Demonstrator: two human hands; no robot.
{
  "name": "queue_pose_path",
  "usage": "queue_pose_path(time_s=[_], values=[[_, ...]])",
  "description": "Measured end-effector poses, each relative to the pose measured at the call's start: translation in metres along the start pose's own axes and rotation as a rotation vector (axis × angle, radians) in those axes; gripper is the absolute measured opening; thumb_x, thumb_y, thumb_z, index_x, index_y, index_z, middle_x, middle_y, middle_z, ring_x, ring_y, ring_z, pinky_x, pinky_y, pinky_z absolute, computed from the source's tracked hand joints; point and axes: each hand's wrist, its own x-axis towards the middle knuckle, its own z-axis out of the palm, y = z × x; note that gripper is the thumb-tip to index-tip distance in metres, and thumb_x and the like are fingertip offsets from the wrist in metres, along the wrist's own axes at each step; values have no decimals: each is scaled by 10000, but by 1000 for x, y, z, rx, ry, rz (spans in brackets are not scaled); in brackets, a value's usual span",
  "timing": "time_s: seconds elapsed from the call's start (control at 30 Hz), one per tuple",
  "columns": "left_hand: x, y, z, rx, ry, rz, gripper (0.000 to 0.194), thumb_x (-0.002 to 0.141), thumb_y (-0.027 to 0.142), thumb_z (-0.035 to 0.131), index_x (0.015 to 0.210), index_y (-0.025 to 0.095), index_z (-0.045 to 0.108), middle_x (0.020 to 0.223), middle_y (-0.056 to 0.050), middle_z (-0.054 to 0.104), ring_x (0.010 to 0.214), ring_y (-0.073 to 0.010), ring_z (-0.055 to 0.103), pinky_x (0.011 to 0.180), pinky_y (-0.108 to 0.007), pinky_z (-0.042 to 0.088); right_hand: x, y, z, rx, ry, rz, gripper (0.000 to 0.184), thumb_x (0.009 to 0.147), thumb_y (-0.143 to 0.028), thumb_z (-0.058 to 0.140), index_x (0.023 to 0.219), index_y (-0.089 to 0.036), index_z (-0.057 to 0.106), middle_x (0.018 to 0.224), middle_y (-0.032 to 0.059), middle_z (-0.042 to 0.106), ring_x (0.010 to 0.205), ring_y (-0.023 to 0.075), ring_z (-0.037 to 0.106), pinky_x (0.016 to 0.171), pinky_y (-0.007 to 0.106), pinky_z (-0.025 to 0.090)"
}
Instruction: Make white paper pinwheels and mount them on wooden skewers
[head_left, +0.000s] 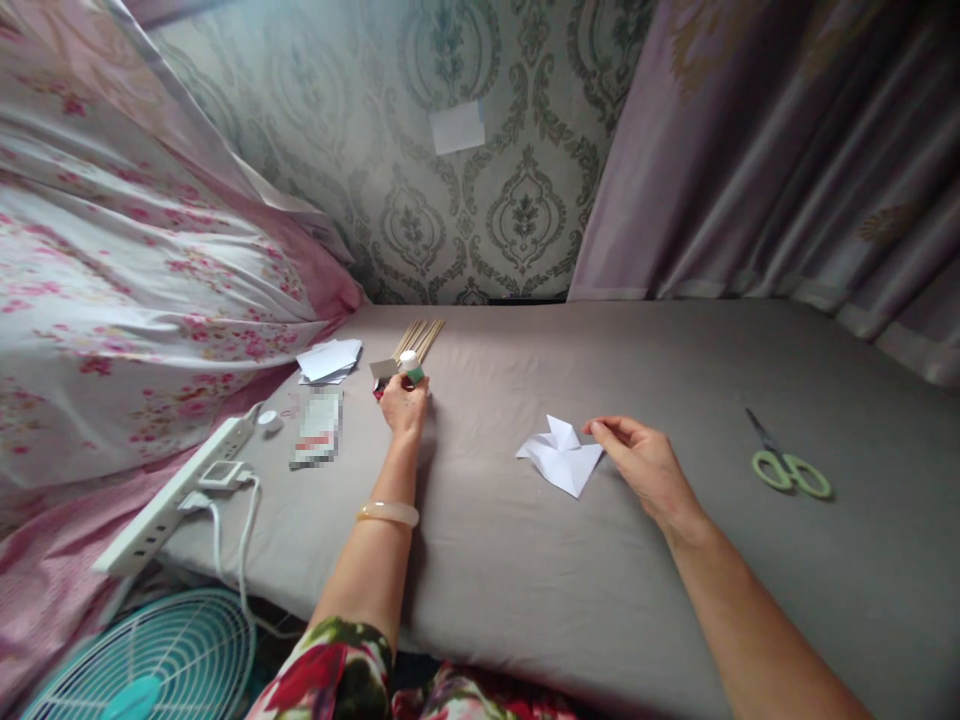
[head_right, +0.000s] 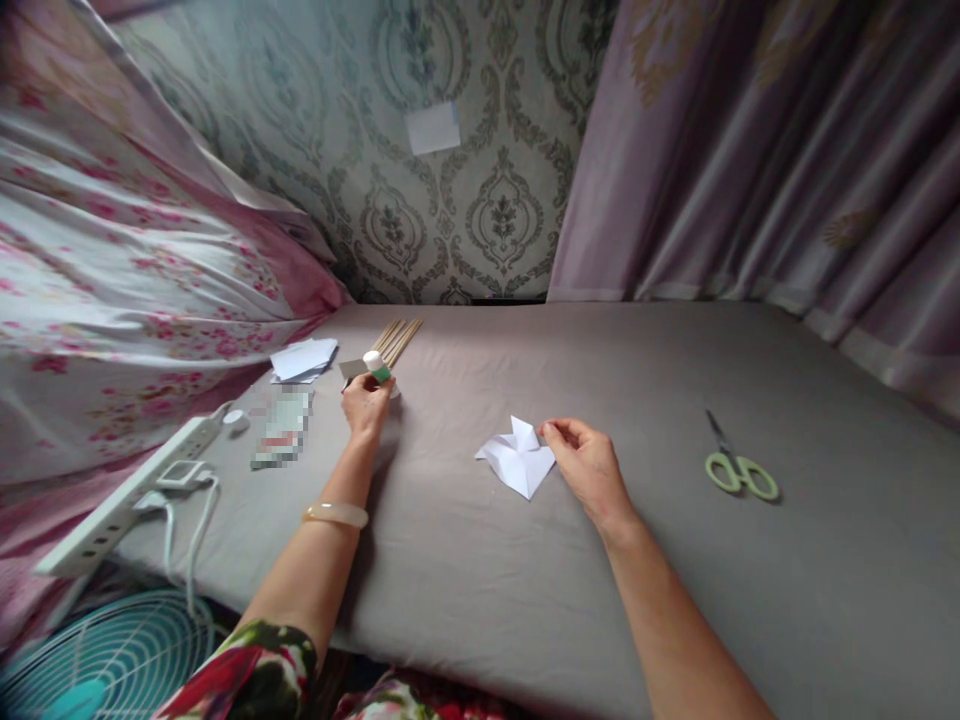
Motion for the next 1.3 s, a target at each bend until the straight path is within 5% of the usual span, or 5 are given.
queue_pose_path(time_s=[0.47, 0.77, 0.97, 1.13, 1.3], values=[[-1, 4, 13, 70, 25, 25, 277, 745, 357, 601, 921, 149, 654, 965, -119, 716, 920, -263, 656, 859, -349, 461, -5, 2, 4, -268, 30, -175, 207, 761, -375, 580, 774, -199, 690, 801, 62, 720, 779, 207, 632, 762, 335, 461], [-8, 2, 12, 65, -43, -38, 299, 714, 314, 623, 957, 142, 592, 1000, -128, 675, 966, -267, 629, 895, -366, 447, -35, 3, 31, -692, -200, -511, 79, 835, -264, 586, 817, -226, 653, 879, 50, 701, 878, 229, 604, 830, 365, 397], [-27, 3, 2, 201, -137, -58, 313, 723, 340, 637, 959, 140, 588, 965, -152, 666, 956, -296, 624, 843, -385, 463, -47, 6, 42, -901, -198, -582, 83, 838, -260, 617, 893, -198, 619, 894, 77, 663, 920, 254, 565, 822, 364, 360], [-46, 23, -1, 266, -333, 89, 200, 776, 378, 589, 772, 182, 630, 824, -109, 677, 855, -271, 633, 765, -363, 465, -43, 7, 41, -978, -216, -619, 78, 879, -217, 554, 845, -209, 623, 849, 70, 651, 886, 244, 550, 807, 357, 351], [-75, 46, 9, -27, -514, 462, 177, 811, 328, 559, 785, 194, 672, 782, -62, 678, 737, -186, 607, 754, -309, 463, -39, 4, 34, -1056, -262, -629, 170, 910, -164, 489, 823, -196, 632, 838, 78, 642, 869, 235, 536, 788, 351, 347]])
